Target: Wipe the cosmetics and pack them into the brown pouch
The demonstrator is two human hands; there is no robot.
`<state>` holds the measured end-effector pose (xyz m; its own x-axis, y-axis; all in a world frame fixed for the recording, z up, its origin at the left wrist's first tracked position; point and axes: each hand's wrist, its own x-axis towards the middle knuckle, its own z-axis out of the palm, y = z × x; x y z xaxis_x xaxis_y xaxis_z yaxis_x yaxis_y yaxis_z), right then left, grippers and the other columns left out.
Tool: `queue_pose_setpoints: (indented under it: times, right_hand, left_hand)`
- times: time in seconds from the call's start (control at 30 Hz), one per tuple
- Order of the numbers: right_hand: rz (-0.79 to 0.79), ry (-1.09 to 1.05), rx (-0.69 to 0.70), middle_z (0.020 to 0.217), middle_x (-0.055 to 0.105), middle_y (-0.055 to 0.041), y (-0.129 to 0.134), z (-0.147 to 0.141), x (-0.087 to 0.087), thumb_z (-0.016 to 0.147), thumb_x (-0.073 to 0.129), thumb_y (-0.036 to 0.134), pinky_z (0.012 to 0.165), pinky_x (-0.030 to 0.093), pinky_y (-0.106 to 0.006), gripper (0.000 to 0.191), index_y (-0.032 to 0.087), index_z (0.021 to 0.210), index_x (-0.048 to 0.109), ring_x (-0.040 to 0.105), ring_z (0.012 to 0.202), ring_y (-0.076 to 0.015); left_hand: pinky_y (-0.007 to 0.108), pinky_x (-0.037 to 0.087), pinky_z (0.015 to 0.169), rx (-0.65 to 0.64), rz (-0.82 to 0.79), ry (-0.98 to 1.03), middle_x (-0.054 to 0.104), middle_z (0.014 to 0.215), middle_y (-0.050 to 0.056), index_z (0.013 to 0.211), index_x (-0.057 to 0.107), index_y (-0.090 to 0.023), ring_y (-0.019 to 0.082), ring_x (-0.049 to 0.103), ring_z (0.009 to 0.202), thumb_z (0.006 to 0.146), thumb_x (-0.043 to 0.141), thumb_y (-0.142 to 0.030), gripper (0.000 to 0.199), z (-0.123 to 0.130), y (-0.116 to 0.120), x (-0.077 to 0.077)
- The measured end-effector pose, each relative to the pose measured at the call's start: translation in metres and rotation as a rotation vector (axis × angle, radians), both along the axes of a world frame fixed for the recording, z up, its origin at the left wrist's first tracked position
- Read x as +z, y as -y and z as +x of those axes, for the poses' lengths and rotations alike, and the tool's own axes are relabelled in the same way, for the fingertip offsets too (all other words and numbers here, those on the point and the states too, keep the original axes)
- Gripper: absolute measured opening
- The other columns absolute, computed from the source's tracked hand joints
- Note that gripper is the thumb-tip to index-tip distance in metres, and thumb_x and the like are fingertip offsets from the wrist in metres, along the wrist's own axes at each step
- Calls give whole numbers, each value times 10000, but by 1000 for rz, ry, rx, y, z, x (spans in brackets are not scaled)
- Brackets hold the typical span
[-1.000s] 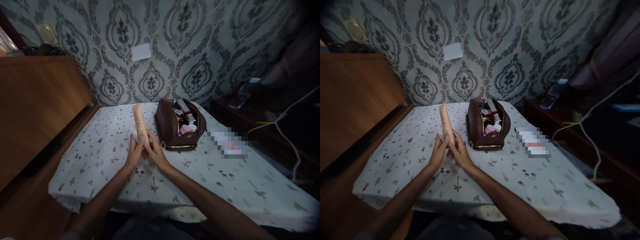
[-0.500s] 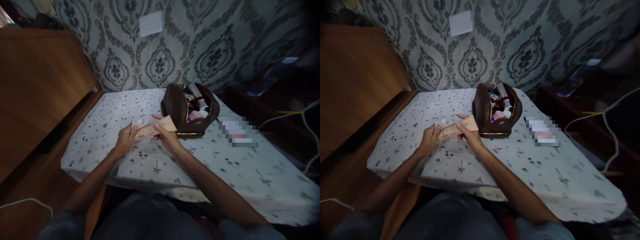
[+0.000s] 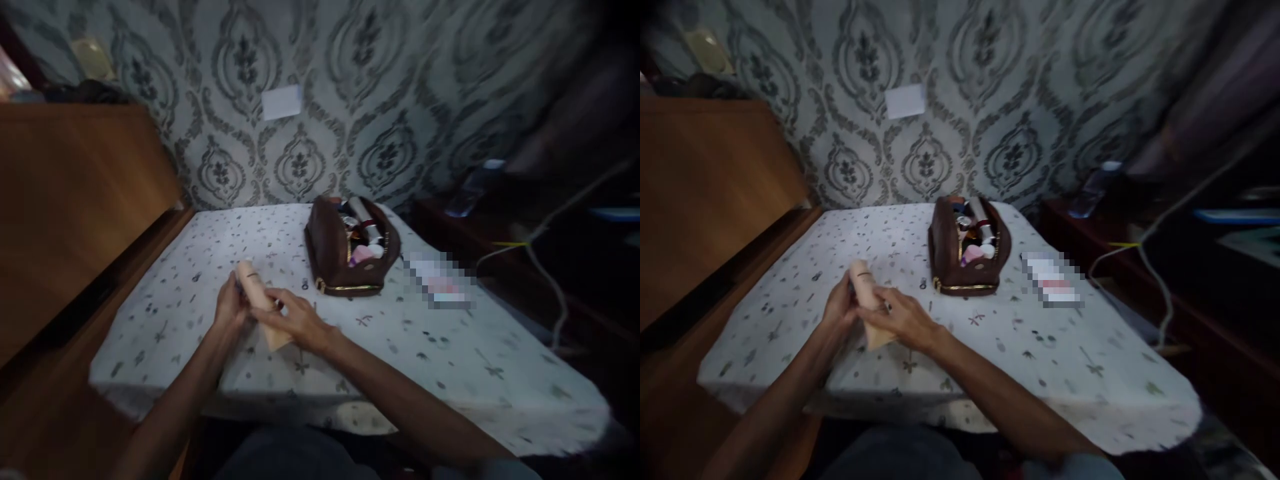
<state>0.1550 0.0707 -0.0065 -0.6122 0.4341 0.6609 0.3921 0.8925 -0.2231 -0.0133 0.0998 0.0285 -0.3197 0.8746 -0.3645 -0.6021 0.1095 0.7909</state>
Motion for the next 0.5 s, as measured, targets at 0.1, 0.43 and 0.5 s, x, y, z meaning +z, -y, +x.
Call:
queue_pose_setpoints:
  times: [0.1, 0.43, 0.5]
  right_hand:
    - [75, 189, -134, 1332, 554, -116, 0, 1, 0, 988, 513, 272, 838, 525, -359, 350, 352, 1320, 591, 553, 1141, -251]
    - [127, 222, -377, 1333, 538, -100, 9, 22, 20, 996, 503, 288, 804, 514, -319, 375, 369, 1360, 544, 518, 1092, -219]
    - [154, 179, -378, 1308, 547, -94, 14, 35, 22, 982, 534, 278, 833, 504, -312, 387, 355, 1362, 545, 520, 1054, -202]
  left_hand:
    - [217, 469, 463, -115, 46, -69, 582, 605, -26, 768, 556, -156, 114, 565, 488, 864, 636, -445, 315, 9, 13, 4]
    - [205, 498, 420, -453, 122, -204, 650, 616, -10, 768, 607, -136, 171, 658, 557, 509, 889, -246, 398, 36, 18, 31]
    - [209, 502, 427, -509, 119, -224, 669, 630, 2, 787, 621, -130, 175, 663, 554, 524, 885, -260, 394, 46, 17, 38]
